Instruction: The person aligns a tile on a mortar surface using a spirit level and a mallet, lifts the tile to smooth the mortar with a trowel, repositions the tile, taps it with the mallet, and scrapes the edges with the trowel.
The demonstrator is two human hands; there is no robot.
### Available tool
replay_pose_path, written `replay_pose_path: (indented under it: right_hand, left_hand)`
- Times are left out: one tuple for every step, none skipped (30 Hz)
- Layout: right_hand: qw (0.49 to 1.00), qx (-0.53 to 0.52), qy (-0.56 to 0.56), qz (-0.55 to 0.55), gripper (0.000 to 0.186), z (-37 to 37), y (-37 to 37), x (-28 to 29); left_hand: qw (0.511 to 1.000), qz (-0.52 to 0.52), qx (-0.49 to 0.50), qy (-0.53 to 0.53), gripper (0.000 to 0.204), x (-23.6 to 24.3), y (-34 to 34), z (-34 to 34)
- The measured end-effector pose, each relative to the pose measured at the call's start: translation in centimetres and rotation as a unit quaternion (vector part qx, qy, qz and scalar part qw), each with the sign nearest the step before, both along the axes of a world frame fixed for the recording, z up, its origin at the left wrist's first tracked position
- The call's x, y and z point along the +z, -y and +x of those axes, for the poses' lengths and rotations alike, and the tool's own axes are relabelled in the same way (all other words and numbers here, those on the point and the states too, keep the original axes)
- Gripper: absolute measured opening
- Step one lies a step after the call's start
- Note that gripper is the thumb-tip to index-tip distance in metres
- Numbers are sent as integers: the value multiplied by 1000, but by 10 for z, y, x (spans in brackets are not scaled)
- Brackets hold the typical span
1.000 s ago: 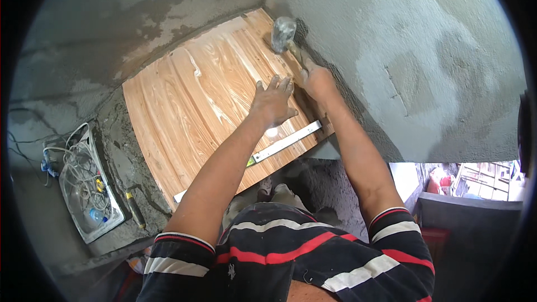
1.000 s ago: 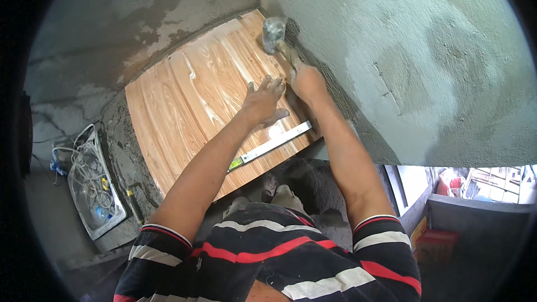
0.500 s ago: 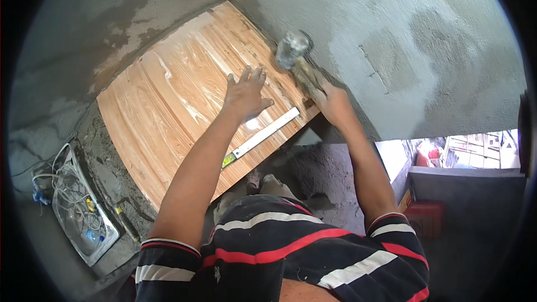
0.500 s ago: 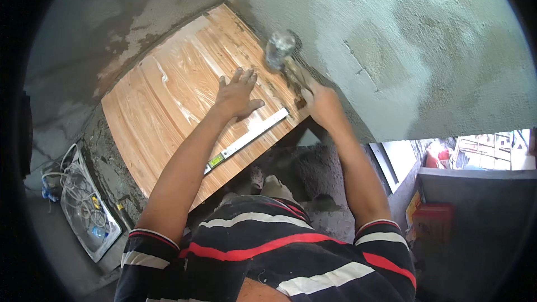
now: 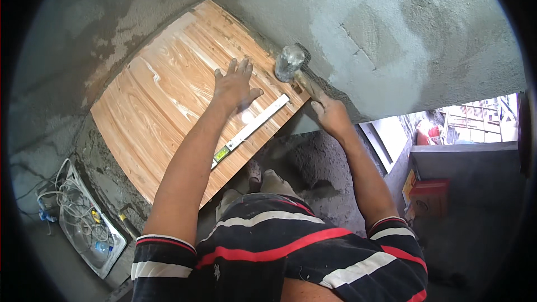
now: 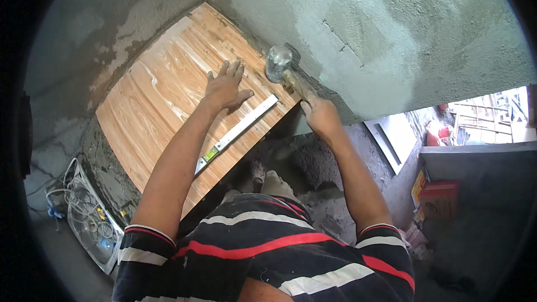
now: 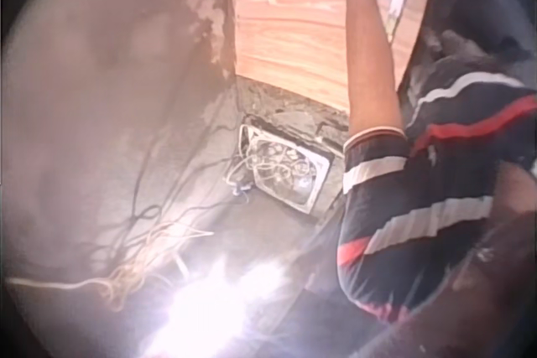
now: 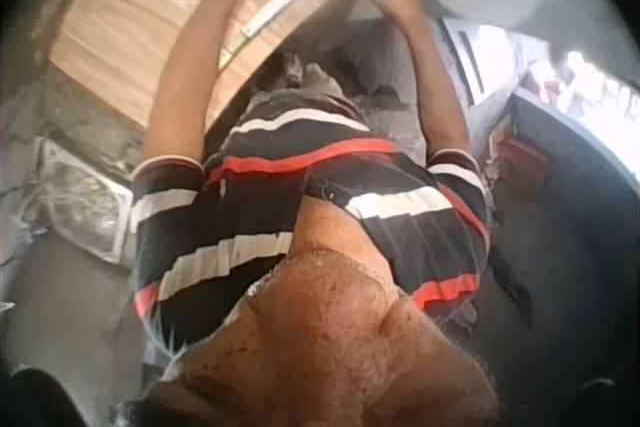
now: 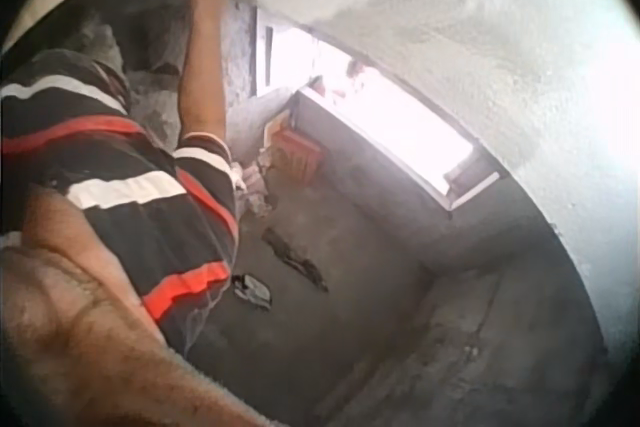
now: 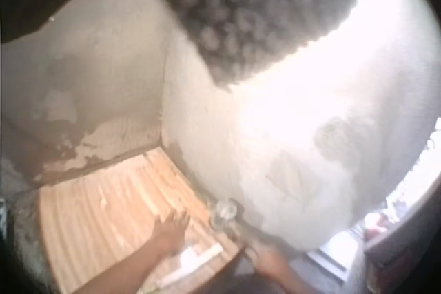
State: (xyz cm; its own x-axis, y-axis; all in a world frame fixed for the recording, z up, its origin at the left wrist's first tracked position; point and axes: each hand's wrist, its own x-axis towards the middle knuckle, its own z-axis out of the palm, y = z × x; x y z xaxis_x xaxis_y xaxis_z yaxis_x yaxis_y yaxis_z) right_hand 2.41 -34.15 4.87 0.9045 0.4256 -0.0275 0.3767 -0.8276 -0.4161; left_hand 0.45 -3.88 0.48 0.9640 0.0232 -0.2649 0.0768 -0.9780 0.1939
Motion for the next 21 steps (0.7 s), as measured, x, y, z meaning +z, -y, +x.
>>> replay_pose_path:
  right_hand:
    - [1000,-12,-16,-12,38,-1,0,3]
    - [999,-24,-34,-24,39,-1,0,4]
    - [999,-23,-36,-24,39,-2,3,0]
    - [999,-2,-28,-33,41,-4,7,-5]
    - [999,20,-21,-42,43,-6,13,-8]
    - [999,23,-27,-41,43,-6,19,-9]
    - [999,11,-24,-29,45,-4,23,-8]
    - [1000,2,-20,-17,47,-1,25,-9]
    - [1000,9,-25,-11,47,0,28,-12]
    - [1000,11,9,26,46,-3,33,-18]
    - [997,14,41,64,44,-9,28,-18]
    - [999,15,3,43,48,-11,26,-12]
    - [999,17,-3,47,48,-12,25,-10]
    - [999,10,-1,47,49,-9,25,-9]
    - [999,3,0,48,51,-7,26,-10]
    - [998,-18,-4,52,52,-6,30,-13]
    - [998,-10,-10,56,52,-10,24,-11]
    - [995,-26,-17,94,53,-13,21,-4]
    - [990,-42,-28,130,53,-20,18,4]
    - [982,-32,-9,186,53,-28,12,16]
    - [981,-23,-14,190,53,-33,15,13]
  left_hand:
    - [1000,-1,1,5,100,-1,0,0]
    - [1000,-1,2,3,100,-3,-2,0]
    - [1000,-1,3,10,100,-4,-4,0]
    - [1000,-2,5,16,100,-4,-5,-1]
    - [1000,-1,8,11,100,-5,-6,-2]
    - [1000,-9,7,15,100,-5,-5,-1]
    - [1000,-15,6,18,100,-5,-6,-1]
    - [1000,-18,6,21,99,-4,-5,0]
    - [1000,-12,13,17,99,-3,-5,0]
    - [999,-16,8,31,98,-4,-4,-1]
    - [999,-19,6,44,98,-6,-4,-2]
    - [999,-24,11,47,98,-7,-5,-4]
    - [999,-20,14,42,98,-9,-3,-2]
    - [999,-24,15,38,98,-9,-3,0]
    - [999,-29,17,35,98,-9,-2,1]
    - [999,-29,13,29,99,-7,1,4]
    - [999,-24,22,24,99,-5,-1,5]
    - [1000,-24,5,3,99,-2,-5,8]
    - [999,-26,-12,-22,99,-2,-11,8]
    - [998,-37,-31,-30,99,4,-20,11]
    - [999,-32,-22,-33,99,7,-34,14]
